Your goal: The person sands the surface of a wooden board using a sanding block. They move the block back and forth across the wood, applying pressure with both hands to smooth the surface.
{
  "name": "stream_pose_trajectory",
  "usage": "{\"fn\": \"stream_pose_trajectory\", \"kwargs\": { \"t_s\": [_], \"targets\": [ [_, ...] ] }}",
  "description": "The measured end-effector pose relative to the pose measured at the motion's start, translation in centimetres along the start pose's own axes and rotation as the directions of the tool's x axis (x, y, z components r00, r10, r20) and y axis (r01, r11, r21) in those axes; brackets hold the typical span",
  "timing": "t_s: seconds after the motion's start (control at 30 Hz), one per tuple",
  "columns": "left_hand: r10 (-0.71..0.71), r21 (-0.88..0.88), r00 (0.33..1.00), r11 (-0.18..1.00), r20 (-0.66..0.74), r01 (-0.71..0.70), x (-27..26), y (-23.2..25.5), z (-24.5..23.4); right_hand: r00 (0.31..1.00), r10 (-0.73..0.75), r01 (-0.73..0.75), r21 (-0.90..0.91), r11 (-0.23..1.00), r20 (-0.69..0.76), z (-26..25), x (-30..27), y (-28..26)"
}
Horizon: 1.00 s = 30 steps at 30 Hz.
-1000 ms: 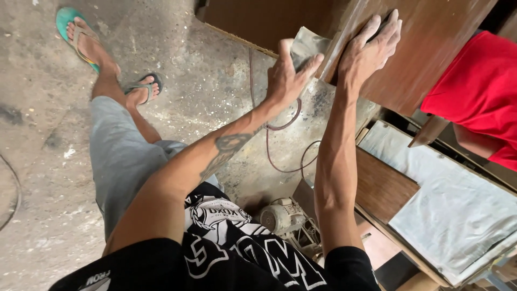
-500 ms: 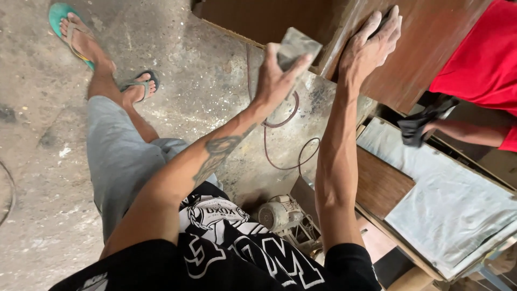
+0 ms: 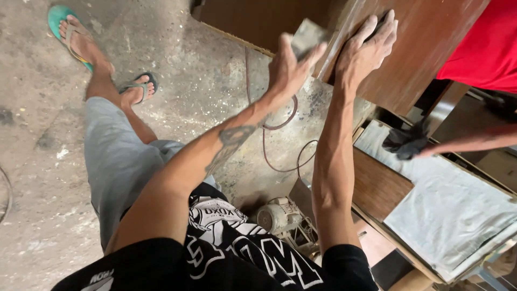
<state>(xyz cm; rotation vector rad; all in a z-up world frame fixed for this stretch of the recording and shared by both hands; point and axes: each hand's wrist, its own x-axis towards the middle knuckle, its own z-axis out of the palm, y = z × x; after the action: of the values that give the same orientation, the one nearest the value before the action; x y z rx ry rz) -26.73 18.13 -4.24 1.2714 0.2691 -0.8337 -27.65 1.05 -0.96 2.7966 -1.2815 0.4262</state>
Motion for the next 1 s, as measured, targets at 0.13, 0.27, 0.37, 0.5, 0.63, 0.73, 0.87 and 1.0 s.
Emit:
{"fn": "stream_pose_trajectory", "kwargs": {
  "t_s": [0.13,0.27,0.37,0.5,0.63,0.73,0.87,1.0],
  "targets": [
    [0.006,0.015,1.0,1.0,0.0,-0.006,3.9,3.3,1.2,1.0,-0.009,0.009,0.006,1.0,0.01,-0.3,0.0,0.0],
    [0.017,0.081,1.0,0.997,-0.012,-0.016,2.4,1.3,1.0,1.0,-0.007,0.006,0.024,1.0,0.024,-0.6,-0.5,-0.4],
    [-0.017,0.039,1.0,0.999,0.002,0.017,2.7,3.0,0.8,1.0,-0.005,0.005,0.013,1.0,0.021,-0.3,0.1,-0.1],
    [0.063,0.021,0.998,0.998,-0.007,-0.063,8.2,3.8,3.1,0.999,0.012,-0.013,0.006,1.0,0.042,-0.1,-0.1,0.2],
    [0.068,0.079,0.997,0.994,0.037,-0.071,4.9,3.8,1.8,1.0,-0.012,0.011,0.019,1.0,0.026,-0.7,-0.2,-0.6],
    [0.04,0.055,0.999,0.998,-0.009,-0.039,4.6,2.9,2.4,0.999,0.013,-0.014,0.013,1.0,0.048,-0.8,-0.5,-0.7],
    [0.131,-0.41,0.981,0.91,0.143,-0.062,10.6,1.4,6.1,1.0,-0.021,0.021,0.015,1.0,0.012,-0.7,-0.4,-0.6],
    [0.004,-0.161,0.996,0.987,0.09,0.01,4.7,4.8,2.2,1.0,-0.018,0.017,0.003,1.0,0.022,-0.4,-0.3,0.1]
  ]
}}
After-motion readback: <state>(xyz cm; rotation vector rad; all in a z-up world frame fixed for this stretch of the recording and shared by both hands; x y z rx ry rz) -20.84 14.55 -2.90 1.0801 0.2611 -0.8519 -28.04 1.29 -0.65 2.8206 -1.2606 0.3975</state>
